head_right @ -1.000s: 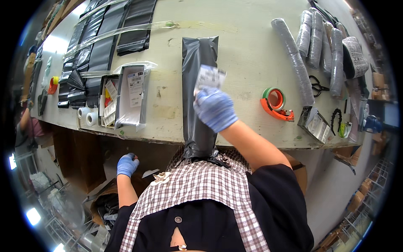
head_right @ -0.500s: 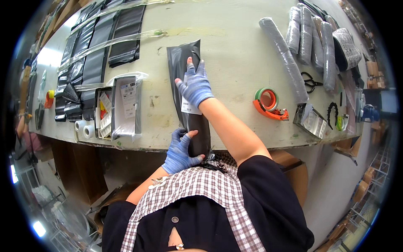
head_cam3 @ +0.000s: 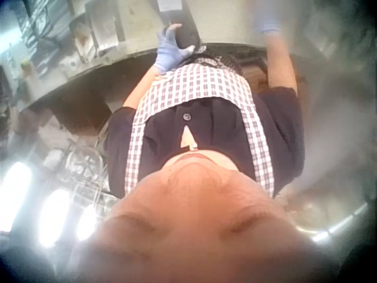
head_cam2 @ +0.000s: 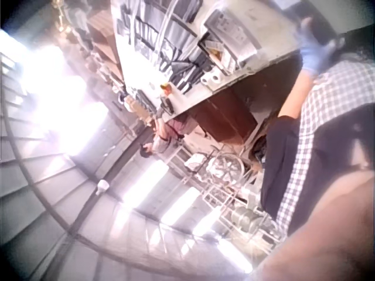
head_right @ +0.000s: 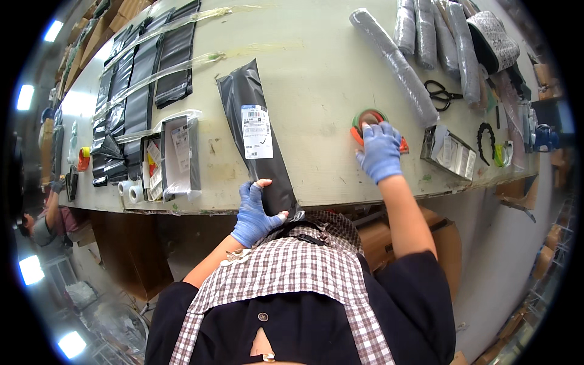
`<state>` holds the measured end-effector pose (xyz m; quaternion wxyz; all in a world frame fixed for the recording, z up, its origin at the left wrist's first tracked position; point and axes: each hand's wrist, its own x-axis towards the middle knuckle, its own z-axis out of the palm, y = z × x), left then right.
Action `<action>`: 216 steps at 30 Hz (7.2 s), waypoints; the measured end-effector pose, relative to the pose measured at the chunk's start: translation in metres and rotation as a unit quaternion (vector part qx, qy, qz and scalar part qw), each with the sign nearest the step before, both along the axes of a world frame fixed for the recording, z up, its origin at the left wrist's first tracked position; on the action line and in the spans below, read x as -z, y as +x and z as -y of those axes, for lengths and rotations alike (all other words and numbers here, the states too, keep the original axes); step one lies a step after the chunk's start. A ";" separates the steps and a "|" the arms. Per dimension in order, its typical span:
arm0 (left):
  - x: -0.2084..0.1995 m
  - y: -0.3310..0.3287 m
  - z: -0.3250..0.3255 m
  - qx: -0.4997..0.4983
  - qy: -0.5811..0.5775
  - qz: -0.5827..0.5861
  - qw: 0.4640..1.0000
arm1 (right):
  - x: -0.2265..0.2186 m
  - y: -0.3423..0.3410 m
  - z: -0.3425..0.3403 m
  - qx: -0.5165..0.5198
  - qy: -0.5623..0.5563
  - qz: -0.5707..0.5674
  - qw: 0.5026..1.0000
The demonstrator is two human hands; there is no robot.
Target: The person places cylindrical objects into gray plastic sleeves one by one, applies a white adhesive label to each sleeve, and uses a tape dispenser to seal the end of the packaging.
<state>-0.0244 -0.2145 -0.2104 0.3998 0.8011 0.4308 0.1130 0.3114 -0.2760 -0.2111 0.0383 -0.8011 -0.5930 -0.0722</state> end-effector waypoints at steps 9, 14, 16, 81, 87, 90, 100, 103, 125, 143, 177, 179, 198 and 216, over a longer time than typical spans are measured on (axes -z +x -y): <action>-0.006 -0.016 0.028 0.122 -0.212 -0.011 0.969 | -0.025 -0.086 0.061 0.142 0.319 -0.602 0.718; -0.040 -0.025 0.013 0.254 -0.095 0.052 0.961 | -0.039 -0.149 0.102 0.236 0.423 -0.775 0.406; -0.029 -0.027 0.017 0.255 -0.275 0.148 0.915 | -0.039 -0.170 0.106 0.257 0.443 -0.789 0.339; 0.003 0.058 -0.050 0.685 0.280 0.052 0.671 | 0.110 -0.199 0.143 0.220 0.555 -0.651 0.470; -0.027 0.102 -0.017 0.587 0.268 0.088 0.758 | 0.153 -0.264 0.171 0.195 0.347 -0.836 0.377; -0.004 0.113 -0.018 0.570 0.279 -0.039 0.772 | 0.128 -0.326 0.169 0.199 0.273 -0.815 0.471; -0.014 0.126 -0.010 0.593 0.286 -0.137 0.740 | -0.080 -0.176 0.101 0.069 0.485 -0.409 0.770; -0.013 0.121 -0.016 0.591 0.258 -0.146 0.750 | -0.022 -0.148 0.075 0.065 0.447 -0.143 0.881; -0.060 0.055 -0.046 0.472 0.541 0.227 0.658 | 0.045 -0.192 0.133 0.012 0.087 -0.771 0.630; -0.106 -0.019 -0.122 0.029 0.261 0.006 0.965 | -0.074 0.199 -0.103 0.126 0.083 -0.081 0.985; 0.027 -0.074 -0.489 0.021 0.334 -0.139 0.932 | 0.022 -0.089 -0.141 0.158 -0.056 -0.473 0.865; 0.031 -0.081 -0.497 0.042 0.330 -0.147 0.932 | 0.024 -0.094 -0.144 0.125 -0.065 -0.410 0.901; 0.024 -0.100 -0.528 -0.051 0.328 -0.165 0.929 | 0.034 -0.086 -0.176 0.070 -0.031 -0.529 0.845; -0.023 0.087 -0.231 0.050 0.286 0.151 0.945 | 0.001 -0.075 0.069 0.053 0.122 -0.732 0.668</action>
